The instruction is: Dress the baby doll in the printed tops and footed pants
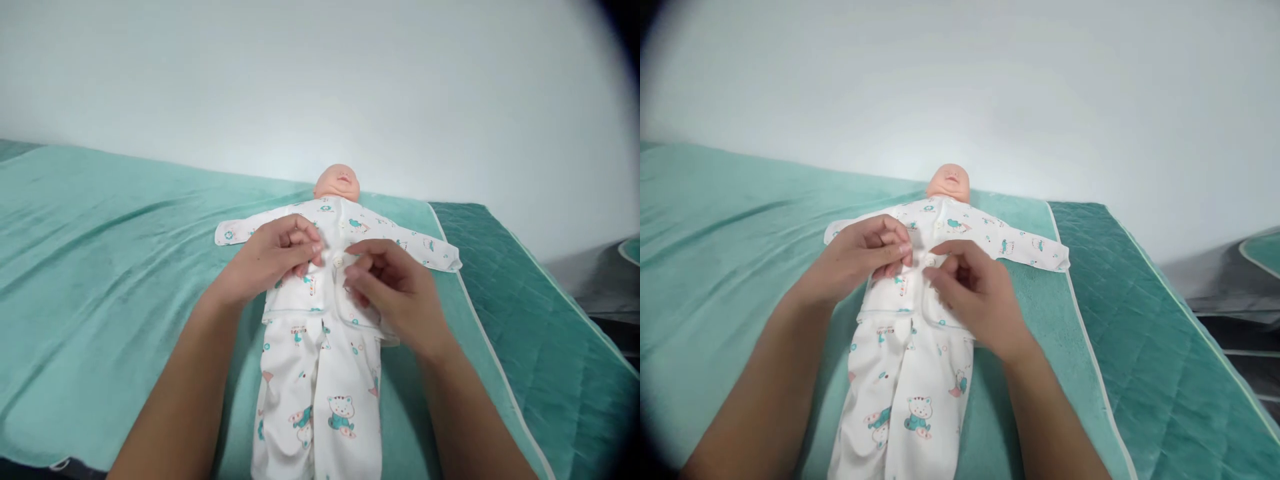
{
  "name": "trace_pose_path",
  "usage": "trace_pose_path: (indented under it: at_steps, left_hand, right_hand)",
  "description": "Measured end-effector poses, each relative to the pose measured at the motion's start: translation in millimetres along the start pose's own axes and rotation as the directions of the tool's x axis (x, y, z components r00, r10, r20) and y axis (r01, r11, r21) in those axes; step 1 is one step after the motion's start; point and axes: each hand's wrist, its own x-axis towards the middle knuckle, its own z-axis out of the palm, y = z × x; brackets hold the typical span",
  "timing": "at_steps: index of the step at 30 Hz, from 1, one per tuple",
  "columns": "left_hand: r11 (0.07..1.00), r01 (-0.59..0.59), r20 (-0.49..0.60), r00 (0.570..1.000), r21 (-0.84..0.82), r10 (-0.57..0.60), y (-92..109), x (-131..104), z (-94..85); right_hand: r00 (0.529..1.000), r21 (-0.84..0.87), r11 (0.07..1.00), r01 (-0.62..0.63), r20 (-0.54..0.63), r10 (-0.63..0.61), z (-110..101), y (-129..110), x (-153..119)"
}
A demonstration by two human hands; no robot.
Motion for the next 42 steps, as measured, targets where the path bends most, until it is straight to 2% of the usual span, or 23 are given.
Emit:
trace_pose_path:
  at_steps: [2,3,5,6,7,8,10,11,13,14,16,18,21,24,26,29,33,36,38,40,42]
  left_hand:
    - [0.998,-0.053,-0.171,0.984,0.035,0.059,-11.4,2.6,-3.8]
    - [0.994,-0.074,-0.268,0.959,0.082,0.094,-19.2,2.9,-4.6]
    - [0.969,-0.074,-0.427,0.888,0.237,0.172,-37.0,-0.7,-5.1]
    - [0.942,-0.05,-0.461,0.862,0.333,0.209,-46.1,-4.8,-5.7]
    - [0.903,-0.018,-0.458,0.857,0.429,0.235,-54.8,-10.2,-7.3]
    - [0.85,0.008,-0.451,0.85,0.527,0.271,-62.7,-16.7,-10.6]
    - [0.68,0.06,-0.411,0.834,0.731,0.368,-75.8,-30.2,-23.4]
    - [0.584,0.096,-0.382,0.838,0.806,0.39,-80.9,-36.3,-32.5]
    - [0.442,0.206,-0.371,0.868,0.873,0.33,-88.7,-45.0,-53.5]
    - [0.403,0.264,-0.387,0.883,0.876,0.264,-91.5,-47.3,-63.7]
    - [0.357,0.337,-0.409,0.9,0.872,0.15,-94.7,-48.1,-80.4]
    - [0.331,0.365,-0.418,0.902,0.87,0.104,-94.9,-45.3,-91.0]
    - [0.301,0.37,-0.417,0.903,0.879,0.107,-91.6,-39.7,-100.2]
    - [0.29,0.373,-0.42,0.899,0.881,0.121,-88.5,-37.9,-107.4]
    - [0.311,0.395,-0.457,0.875,0.865,0.161,-87.7,-40.8,-108.8]
    - [0.37,0.36,-0.472,0.836,0.856,0.279,-86.1,-54.6,-97.0]
    - [0.527,0.097,-0.338,0.861,0.844,0.381,-80.6,-90.5,-51.1]
    - [0.637,-0.102,-0.21,0.895,0.764,0.395,-75.3,-118.7,-12.9]
    - [0.687,-0.19,-0.113,0.922,0.701,0.371,-72.4,-132.6,3.7]
    - [0.741,-0.197,-0.085,0.942,0.641,0.324,-70.5,-143.4,11.8]
    - [0.794,-0.15,-0.144,0.947,0.589,0.287,-69.7,-154.0,14.8]
  right_hand:
    - [0.988,0.064,0.996,0.06,-0.144,-0.05,-2.2,3.8,3.3]
    - [0.97,0.051,0.994,0.099,-0.228,-0.085,-3.4,7.5,5.4]
    - [0.913,-0.063,0.986,0.152,-0.374,-0.164,-8.4,19.9,9.0]
    - [0.88,-0.164,0.974,0.155,-0.426,-0.212,-13.2,28.6,9.8]
    - [0.859,-0.276,0.952,0.135,-0.446,-0.251,-20.2,38.7,9.5]
    - [0.86,-0.402,0.91,0.101,-0.425,-0.283,-29.2,49.8,7.7]
    - [0.888,-0.661,0.75,0.011,-0.339,-0.312,-52.3,72.5,-0.9]
    - [0.915,-0.748,0.662,-0.033,-0.289,-0.281,-65.1,82.7,-7.6]
    - [0.955,-0.843,0.511,-0.166,-0.267,-0.131,-88.5,97.9,-24.8]
    - [0.959,-0.863,0.452,-0.227,-0.278,-0.05,-97.5,102.4,-34.4]
    - [0.958,-0.883,0.379,-0.277,-0.286,0.034,-107.1,105.1,-53.4]
    - [0.961,-0.893,0.364,-0.265,-0.276,0.024,-104.6,101.6,-70.6]
    - [0.971,-0.894,0.41,-0.18,-0.227,-0.069,-82.7,89.8,-94.3]
    - [0.978,-0.858,0.509,-0.067,-0.157,-0.138,-50.1,74.0,-121.2]
    - [0.977,-0.797,0.603,-0.029,-0.15,-0.151,-28.1,62.2,-140.9]
    - [0.975,-0.671,0.741,-0.028,-0.182,-0.128,-0.7,45.6,-165.1]
    - [0.969,-0.494,0.868,-0.052,-0.237,-0.076,18.1,32.6,-166.0]
    - [0.956,-0.442,0.895,-0.055,-0.283,-0.081,21.8,31.2,-145.0]
    - [0.962,-0.444,0.894,-0.058,-0.263,-0.068,22.5,31.6,-132.2]
    - [0.976,-0.451,0.889,-0.08,-0.215,-0.021,22.9,30.2,-127.9]
    - [0.982,-0.466,0.878,-0.113,-0.188,0.026,23.0,24.8,-133.9]
